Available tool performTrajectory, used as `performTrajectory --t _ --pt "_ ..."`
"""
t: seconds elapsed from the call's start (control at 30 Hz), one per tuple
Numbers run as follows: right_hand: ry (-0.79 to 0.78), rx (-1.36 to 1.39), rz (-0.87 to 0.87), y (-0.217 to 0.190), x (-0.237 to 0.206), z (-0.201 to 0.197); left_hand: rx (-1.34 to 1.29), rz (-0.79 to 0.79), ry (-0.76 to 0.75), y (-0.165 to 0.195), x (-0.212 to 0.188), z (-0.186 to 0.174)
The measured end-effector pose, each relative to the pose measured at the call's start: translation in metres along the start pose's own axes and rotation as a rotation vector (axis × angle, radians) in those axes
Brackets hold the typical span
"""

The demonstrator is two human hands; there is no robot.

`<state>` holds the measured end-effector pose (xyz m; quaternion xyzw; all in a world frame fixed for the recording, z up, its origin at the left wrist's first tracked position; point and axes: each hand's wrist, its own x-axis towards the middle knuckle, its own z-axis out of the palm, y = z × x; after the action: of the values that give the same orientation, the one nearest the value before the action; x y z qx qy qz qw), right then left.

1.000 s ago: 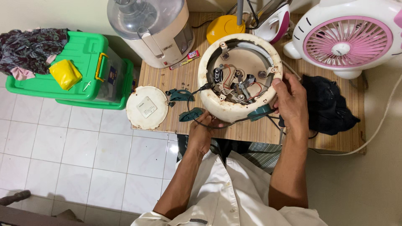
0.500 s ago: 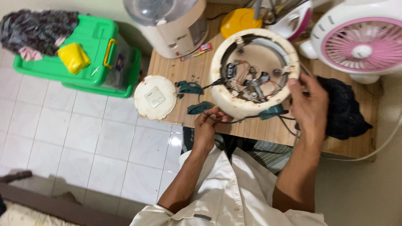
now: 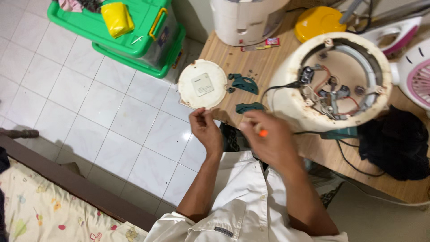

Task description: The person uses a screwdriver to unscrew the base of a rice cooker, removing screws and detaching the green side handles. They open the outer shell to expose the internal wiring and heating base, then reposition the cooker and handle the detached base plate.

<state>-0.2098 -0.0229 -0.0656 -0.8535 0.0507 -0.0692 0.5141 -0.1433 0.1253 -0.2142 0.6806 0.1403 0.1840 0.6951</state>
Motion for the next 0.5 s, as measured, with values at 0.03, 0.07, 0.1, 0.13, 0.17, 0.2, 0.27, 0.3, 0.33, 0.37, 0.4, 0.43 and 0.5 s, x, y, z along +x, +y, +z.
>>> performTrajectory --t 0.03,0.07,0.1,0.13,0.17,0.2,0.27,0.3,0.33,0.37,0.4,0.43,0.5 --pt "-0.099 -0.052 0.06 0.003 0.011 0.016 0.084 0.082 0.053 -0.002 0.012 -0.005" --pt "-0.189 -0.1 0.144 0.007 0.019 0.032 0.17 0.162 0.105 -0.004 0.024 -0.011" --pt "-0.275 -0.15 0.228 0.012 0.027 0.047 0.221 0.198 0.142 -0.006 0.04 -0.013" --pt "-0.359 -0.201 0.313 0.019 0.034 0.059 0.272 0.233 0.177 -0.007 0.057 -0.015" --pt "-0.372 -0.22 0.266 0.027 0.04 0.07 0.305 0.28 0.143 -0.007 0.076 -0.018" --pt "-0.385 -0.239 0.219 0.035 0.046 0.082 0.337 0.327 0.108 -0.006 0.094 -0.018" --pt "-0.396 -0.279 0.166 0.051 0.055 0.098 0.319 0.166 -0.008 -0.003 0.116 -0.011" --pt "-0.398 -0.298 0.165 0.058 0.058 0.105 0.271 -0.042 -0.094 0.0 0.125 -0.009" --pt "-0.398 -0.317 0.166 0.064 0.058 0.109 0.221 -0.249 -0.186 0.003 0.13 -0.008" --pt "-0.419 -0.304 0.214 0.068 0.059 0.112 0.182 -0.268 -0.168 0.004 0.133 -0.006" --pt "-0.439 -0.29 0.263 0.071 0.059 0.114 0.145 -0.287 -0.151 0.006 0.133 -0.004" --pt "-0.459 -0.274 0.318 0.073 0.058 0.115 0.11 -0.309 -0.137 0.007 0.132 -0.003" --pt "-0.384 -0.292 0.188 0.072 0.056 0.115 0.036 -0.213 -0.063 0.009 0.128 -0.005"
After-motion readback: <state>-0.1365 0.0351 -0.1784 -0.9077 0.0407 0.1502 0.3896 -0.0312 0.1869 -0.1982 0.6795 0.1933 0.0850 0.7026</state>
